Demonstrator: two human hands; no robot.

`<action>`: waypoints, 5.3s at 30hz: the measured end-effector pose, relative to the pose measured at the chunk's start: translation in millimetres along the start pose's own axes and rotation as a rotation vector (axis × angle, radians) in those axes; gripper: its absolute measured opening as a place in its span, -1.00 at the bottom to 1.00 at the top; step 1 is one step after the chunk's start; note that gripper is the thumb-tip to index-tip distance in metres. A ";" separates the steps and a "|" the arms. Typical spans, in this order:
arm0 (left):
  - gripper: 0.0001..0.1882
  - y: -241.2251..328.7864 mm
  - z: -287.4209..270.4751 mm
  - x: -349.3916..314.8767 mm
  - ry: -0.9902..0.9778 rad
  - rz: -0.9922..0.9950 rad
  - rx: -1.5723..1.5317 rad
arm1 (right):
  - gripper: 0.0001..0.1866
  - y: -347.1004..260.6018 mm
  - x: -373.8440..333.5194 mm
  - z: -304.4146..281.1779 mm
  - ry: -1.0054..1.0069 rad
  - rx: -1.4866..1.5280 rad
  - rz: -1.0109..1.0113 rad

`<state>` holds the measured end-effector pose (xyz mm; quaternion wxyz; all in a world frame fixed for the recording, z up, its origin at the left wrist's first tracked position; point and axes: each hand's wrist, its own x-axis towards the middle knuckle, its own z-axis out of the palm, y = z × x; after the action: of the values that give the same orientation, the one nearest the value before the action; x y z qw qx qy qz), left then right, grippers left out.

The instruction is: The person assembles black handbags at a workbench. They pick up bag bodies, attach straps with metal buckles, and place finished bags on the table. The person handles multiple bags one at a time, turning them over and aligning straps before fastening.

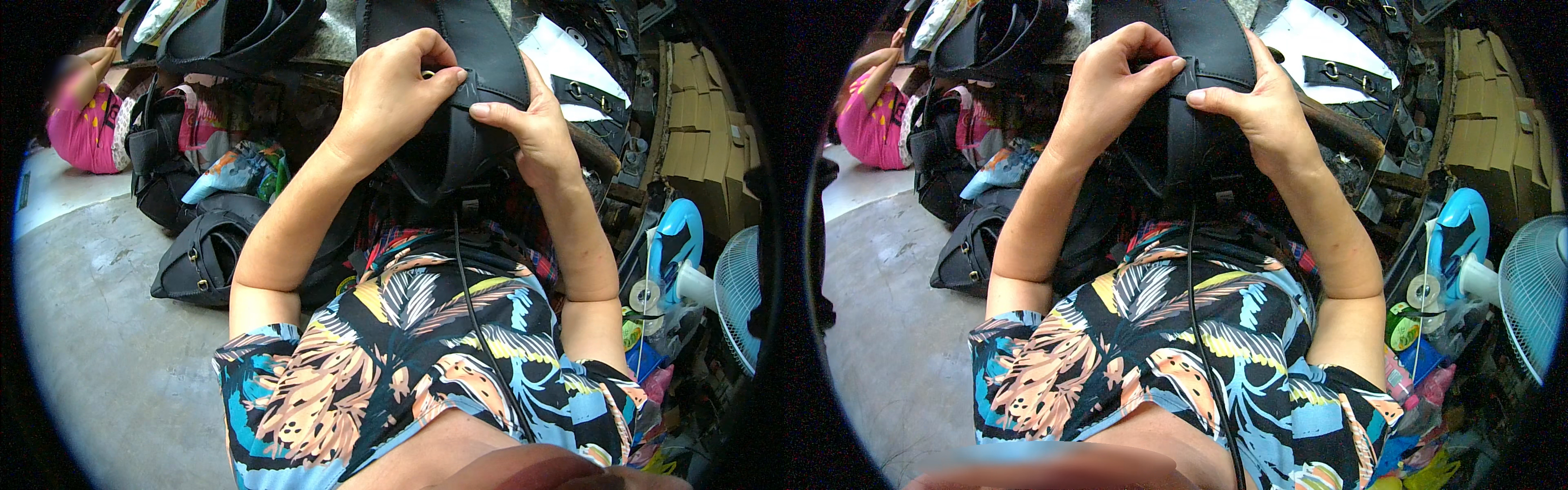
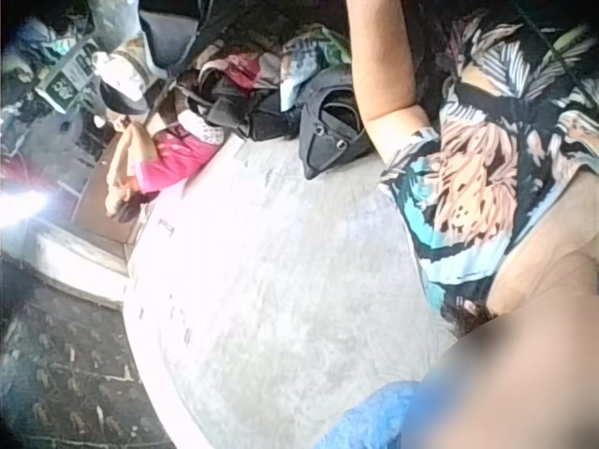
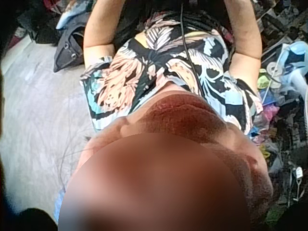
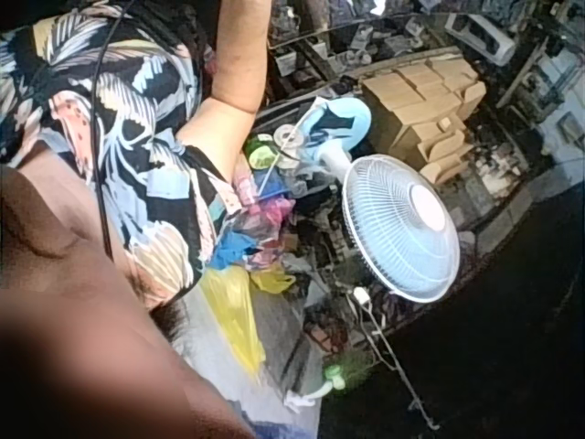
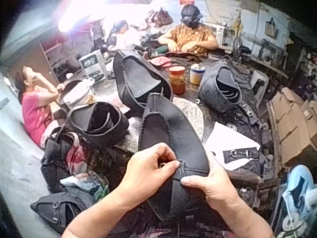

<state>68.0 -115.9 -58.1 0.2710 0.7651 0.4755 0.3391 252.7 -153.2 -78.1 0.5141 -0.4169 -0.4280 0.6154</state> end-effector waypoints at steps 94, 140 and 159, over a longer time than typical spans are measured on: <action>-0.45 -49.0 -28.6 -13.0 -0.226 -0.364 -1.188 | -0.30 -10.2 16.5 -53.0 -0.199 0.265 -0.188; -0.44 -46.4 -20.2 14.7 -0.224 -0.136 -1.321 | -0.58 -29.3 34.7 -64.0 -0.242 0.268 -0.161; -0.46 -58.6 -20.7 4.8 -0.154 -0.200 -1.317 | -0.42 -26.2 31.7 -54.6 -0.165 0.207 -0.111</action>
<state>21.5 -86.1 -87.1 0.7446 0.4143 0.2172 0.4762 308.1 -113.8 -71.0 0.5506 -0.2855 -0.4255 0.6591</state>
